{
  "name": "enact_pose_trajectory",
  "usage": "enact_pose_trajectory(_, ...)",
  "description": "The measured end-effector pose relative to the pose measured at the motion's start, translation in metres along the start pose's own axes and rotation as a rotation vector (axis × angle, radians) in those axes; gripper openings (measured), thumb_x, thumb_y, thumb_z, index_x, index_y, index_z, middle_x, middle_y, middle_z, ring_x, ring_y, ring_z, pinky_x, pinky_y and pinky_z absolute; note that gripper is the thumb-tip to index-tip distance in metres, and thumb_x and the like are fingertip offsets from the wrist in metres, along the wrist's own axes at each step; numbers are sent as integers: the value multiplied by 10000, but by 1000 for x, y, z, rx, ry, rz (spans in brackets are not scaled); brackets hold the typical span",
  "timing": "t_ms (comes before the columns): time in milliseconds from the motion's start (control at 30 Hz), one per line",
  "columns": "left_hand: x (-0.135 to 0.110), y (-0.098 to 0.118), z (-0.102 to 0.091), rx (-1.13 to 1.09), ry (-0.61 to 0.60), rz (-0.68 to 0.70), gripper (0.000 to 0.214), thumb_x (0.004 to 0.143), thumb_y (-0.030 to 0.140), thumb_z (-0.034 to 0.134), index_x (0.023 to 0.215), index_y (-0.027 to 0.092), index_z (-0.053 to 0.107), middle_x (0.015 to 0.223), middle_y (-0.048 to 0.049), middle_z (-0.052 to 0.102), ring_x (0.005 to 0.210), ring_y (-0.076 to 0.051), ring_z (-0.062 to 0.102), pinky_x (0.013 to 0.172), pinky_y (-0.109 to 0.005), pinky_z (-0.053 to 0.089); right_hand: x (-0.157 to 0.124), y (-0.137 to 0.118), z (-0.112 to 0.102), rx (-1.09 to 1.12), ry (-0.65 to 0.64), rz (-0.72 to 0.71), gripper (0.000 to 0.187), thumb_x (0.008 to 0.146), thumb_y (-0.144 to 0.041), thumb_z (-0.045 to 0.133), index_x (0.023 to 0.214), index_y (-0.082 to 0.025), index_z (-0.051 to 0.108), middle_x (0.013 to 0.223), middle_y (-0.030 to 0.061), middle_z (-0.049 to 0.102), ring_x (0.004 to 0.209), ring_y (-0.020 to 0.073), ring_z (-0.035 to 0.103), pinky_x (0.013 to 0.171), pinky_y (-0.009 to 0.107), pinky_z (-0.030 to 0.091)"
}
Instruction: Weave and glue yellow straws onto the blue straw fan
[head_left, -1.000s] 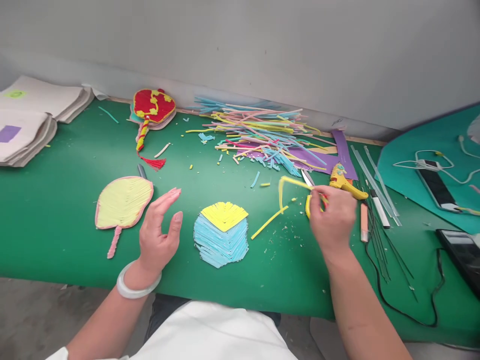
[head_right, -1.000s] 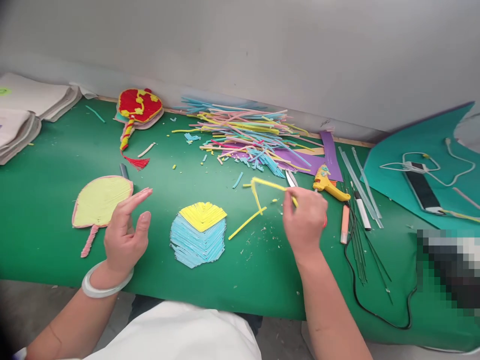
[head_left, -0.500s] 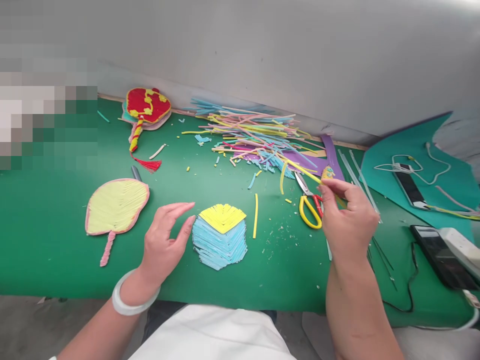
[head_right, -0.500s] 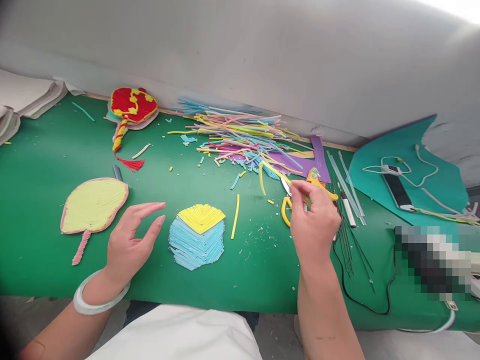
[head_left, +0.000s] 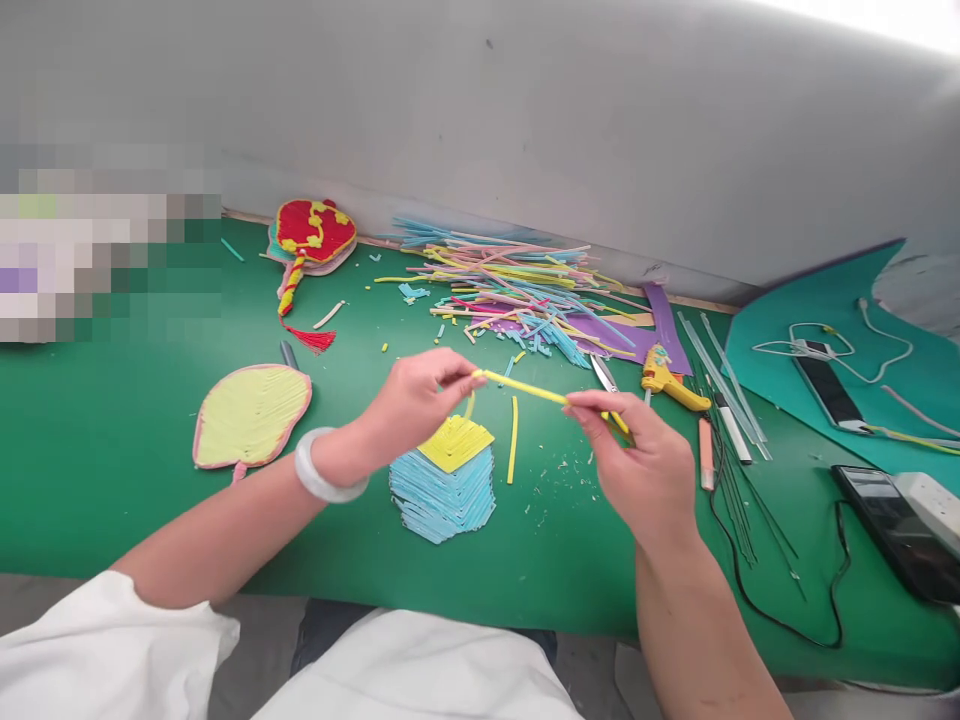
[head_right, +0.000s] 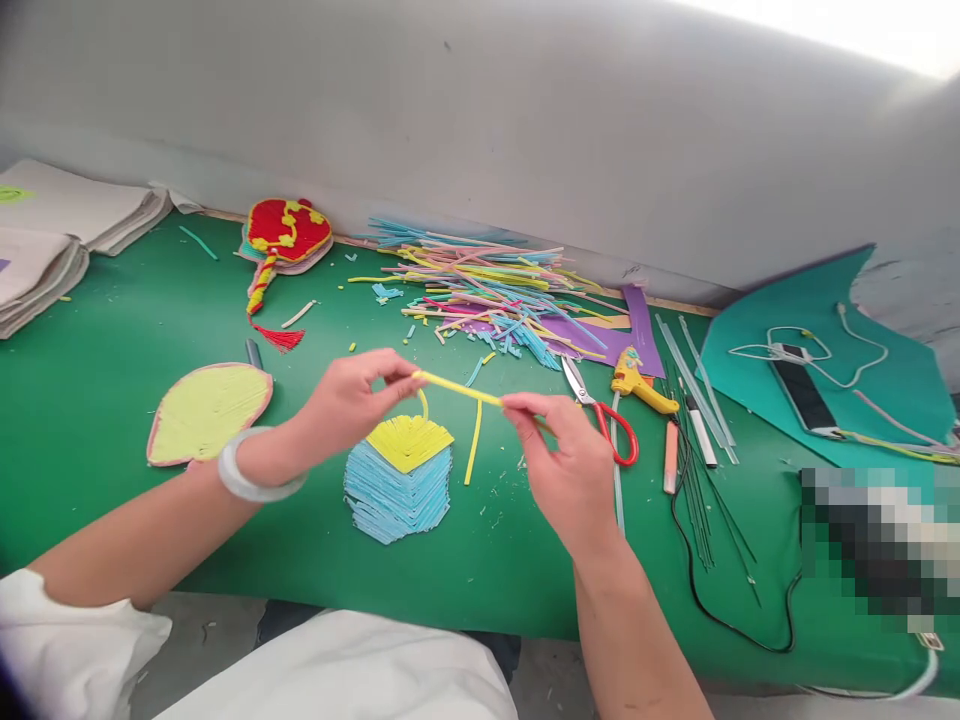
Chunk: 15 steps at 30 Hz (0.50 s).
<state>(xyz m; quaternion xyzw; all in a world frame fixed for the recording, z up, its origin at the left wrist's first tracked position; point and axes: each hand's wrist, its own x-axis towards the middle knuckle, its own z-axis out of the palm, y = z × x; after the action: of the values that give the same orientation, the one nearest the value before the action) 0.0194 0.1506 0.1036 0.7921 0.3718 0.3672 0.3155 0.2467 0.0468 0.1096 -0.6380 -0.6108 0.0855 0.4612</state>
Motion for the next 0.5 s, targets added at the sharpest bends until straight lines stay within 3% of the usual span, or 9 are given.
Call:
enact_pose_trajectory(100, 29, -16, -12, -19, 147, -116, 185, 887, 322, 655, 761, 190, 686, 721, 2, 682, 684, -133, 595, 666, -260, 461, 15, 15, 4, 3, 176, 170, 157, 914, -380, 658, 985, -263, 734, 959, 16, 749, 913, 205, 716, 863, 366, 538)
enact_pose_trajectory(200, 52, -39, -26, -43, 266, -226, 176, 843, 308, 682, 730, 175, 670, 702, -3, 679, 688, -135, 613, 691, -260, 486, 26, 26, 9, 36, 242, 219, 184, 897, -398, 665, 974, -245, 730, 956, 25, 746, 909, 212, 721, 883, 388, 531)
enact_pose_trajectory(267, 61, -55, -34, -92, 305, -327, 167, 862, 325, 657, 820, 166, 687, 765, -22, 699, 736, -143, 648, 744, -274, 519, 28, 31, 15, 104, 237, 239, 212, 884, -418, 671, 986, -241, 727, 957, 29, 745, 907, 214, 722, 879, 389, 532)
enact_pose_trajectory(367, 60, -70, -43, -83, 274, -440, 305, 856, 268, 653, 1135, 145, 662, 918, -68, 727, 834, -183, 689, 823, -348, 546, 26, 36, 26, 256, 185, 310, 254, 861, -450, 687, 999, -238, 720, 938, 33, 740, 902, 212, 719, 852, 377, 541)
enact_pose_trajectory(433, 49, -69, -42, 13, 275, -441, 580, 773, 207, 744, 1325, 156, 570, 1075, -106, 717, 956, -237, 683, 904, -430, 526, 22, 38, 32, 320, 113, 350, 266, 853, -461, 694, 995, -237, 718, 926, 33, 740, 904, 212, 716, 843, 372, 542)
enact_pose_trajectory(500, 31, -58, -35, 304, 335, -208, 546, 842, 234, 703, 1364, 177, 553, 1297, -137, 642, 1183, -271, 597, 1050, -481, 432, 17, 38, 38, 342, 27, 363, 262, 856, -463, 692, 990, -239, 718, 918, 32, 743, 914, 214, 715, 852, 373, 538)
